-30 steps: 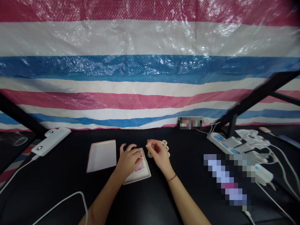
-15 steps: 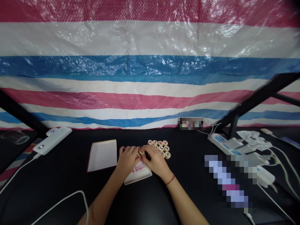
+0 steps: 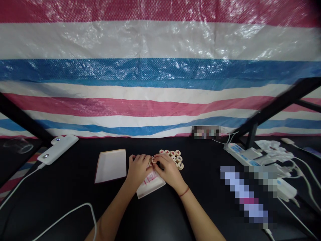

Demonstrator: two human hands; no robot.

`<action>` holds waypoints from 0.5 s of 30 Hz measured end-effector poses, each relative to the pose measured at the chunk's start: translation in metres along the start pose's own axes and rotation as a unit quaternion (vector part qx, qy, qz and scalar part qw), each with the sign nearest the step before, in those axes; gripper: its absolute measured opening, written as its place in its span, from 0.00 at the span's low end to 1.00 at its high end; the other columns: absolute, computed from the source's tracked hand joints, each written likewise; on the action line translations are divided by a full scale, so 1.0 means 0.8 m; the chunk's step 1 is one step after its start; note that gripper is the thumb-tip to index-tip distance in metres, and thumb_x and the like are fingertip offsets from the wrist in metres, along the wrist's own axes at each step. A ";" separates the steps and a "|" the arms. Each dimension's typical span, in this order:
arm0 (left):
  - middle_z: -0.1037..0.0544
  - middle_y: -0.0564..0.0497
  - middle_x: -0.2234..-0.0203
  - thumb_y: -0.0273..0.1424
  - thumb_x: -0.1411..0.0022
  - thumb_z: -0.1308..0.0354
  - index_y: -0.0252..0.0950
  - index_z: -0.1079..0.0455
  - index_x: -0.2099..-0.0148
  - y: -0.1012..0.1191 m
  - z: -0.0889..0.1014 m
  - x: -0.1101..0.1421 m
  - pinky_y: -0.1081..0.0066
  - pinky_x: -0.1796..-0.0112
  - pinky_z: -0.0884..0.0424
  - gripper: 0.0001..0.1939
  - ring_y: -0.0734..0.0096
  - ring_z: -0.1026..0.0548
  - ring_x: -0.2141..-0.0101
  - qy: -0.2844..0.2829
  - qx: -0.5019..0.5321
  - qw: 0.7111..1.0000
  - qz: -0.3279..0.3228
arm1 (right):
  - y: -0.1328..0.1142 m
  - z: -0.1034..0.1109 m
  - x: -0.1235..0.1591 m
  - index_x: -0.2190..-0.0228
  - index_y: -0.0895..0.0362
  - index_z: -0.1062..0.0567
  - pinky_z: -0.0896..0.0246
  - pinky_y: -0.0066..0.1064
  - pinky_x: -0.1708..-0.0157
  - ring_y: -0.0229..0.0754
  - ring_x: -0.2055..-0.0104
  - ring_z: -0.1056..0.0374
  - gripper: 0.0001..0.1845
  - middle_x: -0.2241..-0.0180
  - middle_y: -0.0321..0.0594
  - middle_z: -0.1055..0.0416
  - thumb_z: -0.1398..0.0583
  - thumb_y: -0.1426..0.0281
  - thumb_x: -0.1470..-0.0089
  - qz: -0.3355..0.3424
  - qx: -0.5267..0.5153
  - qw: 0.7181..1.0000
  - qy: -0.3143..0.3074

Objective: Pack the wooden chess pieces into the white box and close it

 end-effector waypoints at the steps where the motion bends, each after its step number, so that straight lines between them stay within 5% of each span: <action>1: 0.22 0.50 0.64 0.34 0.38 0.44 0.41 0.32 0.56 0.000 0.000 -0.001 0.56 0.54 0.44 0.08 0.59 0.27 0.61 0.004 -0.003 1.000 0.008 | 0.001 -0.001 0.000 0.67 0.53 0.27 0.36 0.41 0.54 0.46 0.57 0.31 0.06 0.61 0.42 0.26 0.42 0.76 0.45 -0.001 0.001 1.000 0.000; 15: 0.25 0.51 0.56 0.30 0.41 0.42 0.44 0.29 0.54 -0.002 0.003 0.003 0.56 0.54 0.44 0.12 0.60 0.30 0.56 -0.006 0.012 1.000 -0.025 | 0.011 0.002 0.002 0.67 0.54 0.27 0.37 0.42 0.53 0.46 0.56 0.32 0.05 0.61 0.43 0.26 0.43 0.74 0.44 -0.019 0.016 1.000 0.013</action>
Point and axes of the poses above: each hand's wrist, its own x-axis away from the middle knuckle, its own z-axis out of the back of the hand, y = z × x, the point moved 6 cm from there along -x, towards the middle knuckle
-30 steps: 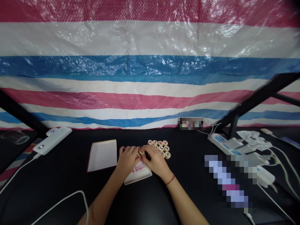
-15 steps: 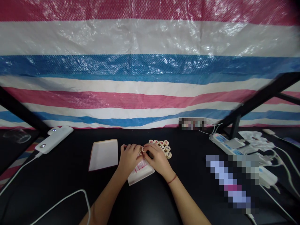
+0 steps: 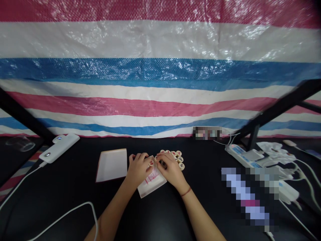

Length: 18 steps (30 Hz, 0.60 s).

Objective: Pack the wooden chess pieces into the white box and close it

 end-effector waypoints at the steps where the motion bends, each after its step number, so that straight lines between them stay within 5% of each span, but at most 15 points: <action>1: 0.25 0.51 0.56 0.30 0.41 0.42 0.43 0.28 0.55 0.000 0.000 0.000 0.56 0.54 0.43 0.11 0.60 0.30 0.56 0.003 -0.002 1.000 -0.004 | 0.000 0.000 0.000 0.67 0.54 0.27 0.37 0.42 0.54 0.46 0.56 0.32 0.05 0.61 0.43 0.26 0.43 0.75 0.44 0.002 -0.001 1.000 -0.001; 10: 0.25 0.49 0.54 0.32 0.37 0.45 0.42 0.32 0.48 -0.004 0.000 -0.002 0.57 0.55 0.41 0.15 0.60 0.29 0.55 -0.006 -0.035 0.999 0.021 | -0.007 -0.006 0.001 0.66 0.54 0.27 0.36 0.41 0.53 0.45 0.56 0.31 0.05 0.60 0.42 0.26 0.42 0.75 0.44 0.021 -0.007 1.000 -0.010; 18: 0.24 0.49 0.58 0.34 0.34 0.47 0.40 0.32 0.47 -0.015 -0.011 -0.004 0.62 0.60 0.38 0.14 0.60 0.29 0.57 -0.090 -0.045 0.995 0.008 | -0.015 -0.022 0.004 0.63 0.54 0.25 0.38 0.41 0.53 0.47 0.55 0.34 0.06 0.56 0.42 0.26 0.40 0.75 0.44 0.038 0.080 0.995 -0.050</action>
Point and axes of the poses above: each hand's wrist, its own x-axis away from the middle knuckle, its own z-axis out of the back of the hand, y = z × x, the point moved 6 cm from there along -x, towards the middle knuckle
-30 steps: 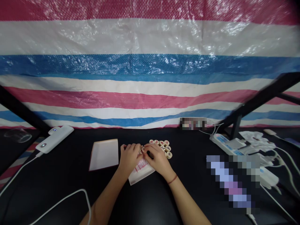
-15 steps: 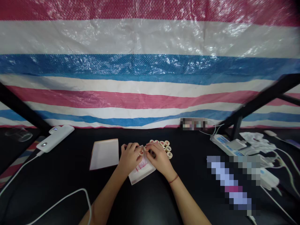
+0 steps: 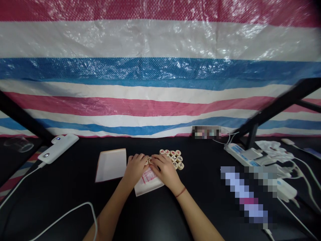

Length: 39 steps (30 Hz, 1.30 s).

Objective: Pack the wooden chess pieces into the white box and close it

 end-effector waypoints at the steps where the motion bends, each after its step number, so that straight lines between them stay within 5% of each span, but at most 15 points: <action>1: 0.24 0.49 0.58 0.35 0.34 0.47 0.40 0.32 0.47 0.000 -0.001 -0.001 0.62 0.60 0.38 0.14 0.60 0.29 0.57 -0.008 0.004 1.000 -0.011 | 0.001 0.000 0.000 0.64 0.55 0.25 0.38 0.41 0.53 0.47 0.55 0.35 0.06 0.57 0.43 0.27 0.40 0.75 0.45 -0.007 0.011 1.000 0.000; 10: 0.25 0.47 0.54 0.35 0.36 0.45 0.40 0.34 0.43 -0.005 -0.001 -0.004 0.63 0.58 0.34 0.19 0.60 0.29 0.54 -0.022 0.038 0.998 -0.053 | -0.004 -0.005 0.000 0.67 0.56 0.26 0.39 0.38 0.58 0.46 0.59 0.35 0.06 0.64 0.43 0.29 0.42 0.77 0.45 -0.023 0.056 0.998 -0.013; 22: 0.26 0.48 0.53 0.33 0.36 0.47 0.40 0.35 0.43 -0.013 -0.001 0.005 0.63 0.55 0.34 0.19 0.60 0.30 0.54 -0.017 0.076 0.997 -0.017 | 0.000 -0.008 0.001 0.66 0.56 0.27 0.39 0.37 0.58 0.47 0.59 0.36 0.06 0.62 0.43 0.29 0.41 0.77 0.46 -0.038 0.055 0.998 -0.010; 29: 0.26 0.48 0.52 0.32 0.35 0.49 0.42 0.35 0.43 -0.012 -0.006 0.001 0.63 0.54 0.35 0.19 0.61 0.30 0.54 -0.023 0.078 0.996 -0.026 | 0.037 0.033 -0.015 0.68 0.57 0.27 0.41 0.35 0.60 0.45 0.62 0.35 0.06 0.66 0.43 0.29 0.44 0.71 0.43 -0.097 0.062 0.988 0.103; 35: 0.27 0.45 0.50 0.37 0.42 0.42 0.40 0.35 0.42 -0.013 0.023 0.005 0.57 0.50 0.37 0.25 0.56 0.32 0.50 0.125 0.092 0.988 -0.008 | 0.061 0.015 -0.038 0.66 0.57 0.25 0.44 0.34 0.66 0.48 0.63 0.35 0.07 0.68 0.45 0.26 0.39 0.67 0.48 -0.145 0.215 0.966 -0.007; 39: 0.26 0.45 0.53 0.36 0.40 0.45 0.39 0.33 0.45 -0.024 0.042 0.019 0.57 0.49 0.37 0.21 0.57 0.31 0.51 0.208 0.105 0.972 -0.014 | 0.062 -0.001 -0.044 0.70 0.57 0.25 0.45 0.33 0.68 0.49 0.64 0.33 0.04 0.71 0.47 0.25 0.39 0.69 0.49 -0.155 0.251 0.954 -0.061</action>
Point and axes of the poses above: each hand's wrist, its own x-axis away from the middle knuckle, its own z-axis out of the back of the hand, y = z × x, the point moved 6 cm from there along -x, towards the middle knuckle
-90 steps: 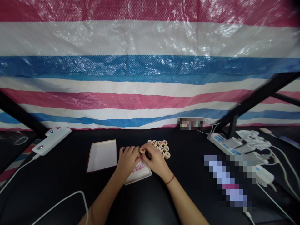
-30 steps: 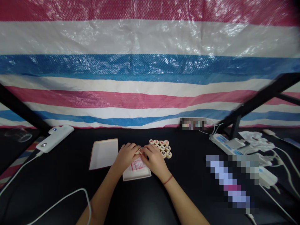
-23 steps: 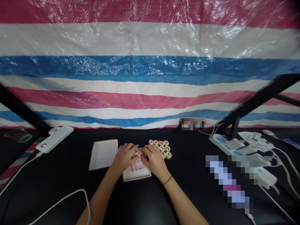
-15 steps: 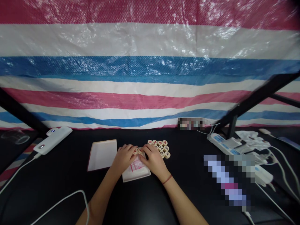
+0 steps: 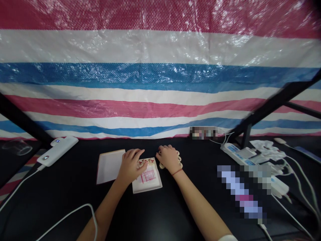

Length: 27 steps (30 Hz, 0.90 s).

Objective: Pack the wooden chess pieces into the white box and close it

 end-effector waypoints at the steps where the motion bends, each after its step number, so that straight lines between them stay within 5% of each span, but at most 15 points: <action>1: 0.26 0.45 0.54 0.35 0.40 0.45 0.39 0.32 0.46 -0.002 0.004 0.003 0.57 0.49 0.37 0.19 0.57 0.30 0.51 0.007 0.001 1.000 -0.005 | 0.000 -0.001 -0.002 0.71 0.57 0.25 0.45 0.33 0.68 0.49 0.64 0.33 0.03 0.71 0.48 0.25 0.39 0.70 0.48 -0.001 0.001 1.000 -0.005; 5: 0.25 0.45 0.56 0.35 0.40 0.44 0.39 0.30 0.49 -0.010 0.016 0.019 0.57 0.50 0.36 0.16 0.58 0.29 0.53 0.018 -0.001 1.000 -0.006 | 0.002 0.003 -0.007 0.72 0.58 0.24 0.43 0.34 0.66 0.49 0.64 0.32 0.03 0.72 0.48 0.24 0.39 0.73 0.49 0.000 -0.012 1.000 -0.016; 8: 0.25 0.46 0.56 0.36 0.38 0.45 0.40 0.31 0.47 -0.011 0.019 0.029 0.58 0.51 0.34 0.17 0.59 0.28 0.54 0.021 0.011 1.000 0.001 | -0.012 0.023 0.000 0.65 0.58 0.23 0.39 0.35 0.63 0.47 0.63 0.31 0.06 0.68 0.46 0.23 0.39 0.72 0.47 0.021 -0.118 0.992 0.032; 11: 0.28 0.44 0.50 0.37 0.36 0.46 0.40 0.38 0.41 -0.009 0.018 0.037 0.60 0.49 0.32 0.22 0.60 0.29 0.50 0.015 0.055 0.998 -0.003 | -0.041 0.043 0.024 0.59 0.57 0.24 0.36 0.30 0.65 0.41 0.68 0.30 0.12 0.64 0.43 0.23 0.40 0.66 0.44 0.040 -0.321 0.943 0.079; 16: 0.28 0.47 0.50 0.34 0.34 0.49 0.44 0.40 0.40 -0.005 0.015 0.044 0.65 0.49 0.29 0.21 0.65 0.28 0.50 -0.036 0.135 0.990 0.008 | -0.085 0.033 0.059 0.63 0.56 0.22 0.40 0.25 0.76 0.34 0.79 0.37 0.13 0.78 0.34 0.28 0.37 0.61 0.47 0.024 -0.474 0.880 0.022; 27: 0.25 0.51 0.62 0.28 0.42 0.43 0.41 0.29 0.65 -0.013 0.016 0.041 0.64 0.54 0.32 0.03 0.66 0.28 0.58 -0.121 0.086 0.989 0.001 | -0.047 0.011 0.064 0.65 0.56 0.24 0.45 0.25 0.80 0.34 0.81 0.43 0.14 0.83 0.29 0.39 0.38 0.59 0.47 -0.031 -0.502 0.862 0.070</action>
Point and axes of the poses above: each hand's wrist, its own x-axis away from the middle knuckle, its own z-axis out of the back of the hand, y = z × x, the point moved 6 cm from there along -x, towards the middle knuckle
